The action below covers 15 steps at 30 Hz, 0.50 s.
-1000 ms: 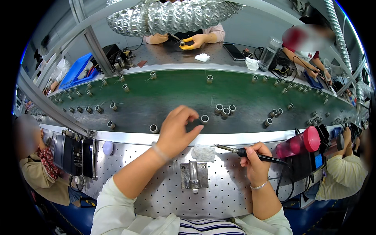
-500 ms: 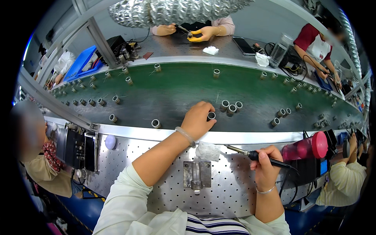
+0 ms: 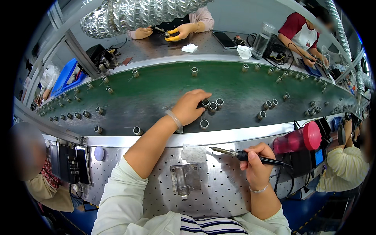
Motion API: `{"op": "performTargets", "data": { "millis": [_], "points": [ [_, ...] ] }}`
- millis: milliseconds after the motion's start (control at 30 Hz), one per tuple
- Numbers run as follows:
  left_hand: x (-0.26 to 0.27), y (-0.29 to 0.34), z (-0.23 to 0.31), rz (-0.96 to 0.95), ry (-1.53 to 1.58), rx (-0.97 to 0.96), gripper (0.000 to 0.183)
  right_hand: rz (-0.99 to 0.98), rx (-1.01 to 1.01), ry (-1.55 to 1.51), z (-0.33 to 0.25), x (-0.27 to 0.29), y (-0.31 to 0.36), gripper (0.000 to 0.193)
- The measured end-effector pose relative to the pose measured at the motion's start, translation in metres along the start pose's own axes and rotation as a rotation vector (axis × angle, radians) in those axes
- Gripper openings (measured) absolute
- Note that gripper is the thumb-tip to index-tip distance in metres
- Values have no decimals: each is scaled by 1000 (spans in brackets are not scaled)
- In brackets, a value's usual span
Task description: The person uses a soldering iron to apply heat and solder to small cylindrical metal components held in a fixture. They repeatedly pick up components from a conveyor belt, solder them, and place them back on the belt.
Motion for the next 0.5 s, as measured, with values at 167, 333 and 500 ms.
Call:
{"op": "performTargets", "data": {
  "millis": [167, 333, 500],
  "points": [
    [20, 27, -5, 119, 185, 413, 32, -21, 3, -24, -3, 2, 1, 14],
    [51, 87, 47, -84, 1068, 764, 28, -56, 64, -32, -4, -1, 6, 16],
    [59, 123, 67, -206, 1285, 755, 28, -120, 125, -30, -2, -16, 10, 19]
  ]
}}
Point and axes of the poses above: each hand's wrist, its own y-axis away from the middle knuckle, its own x-axis out of the back of the hand, z = x × y, the point moved 4 cm from there along -y, towards the middle knuckle, and after that the axes turned 3 degrees about -x, right-handed, at the moved point
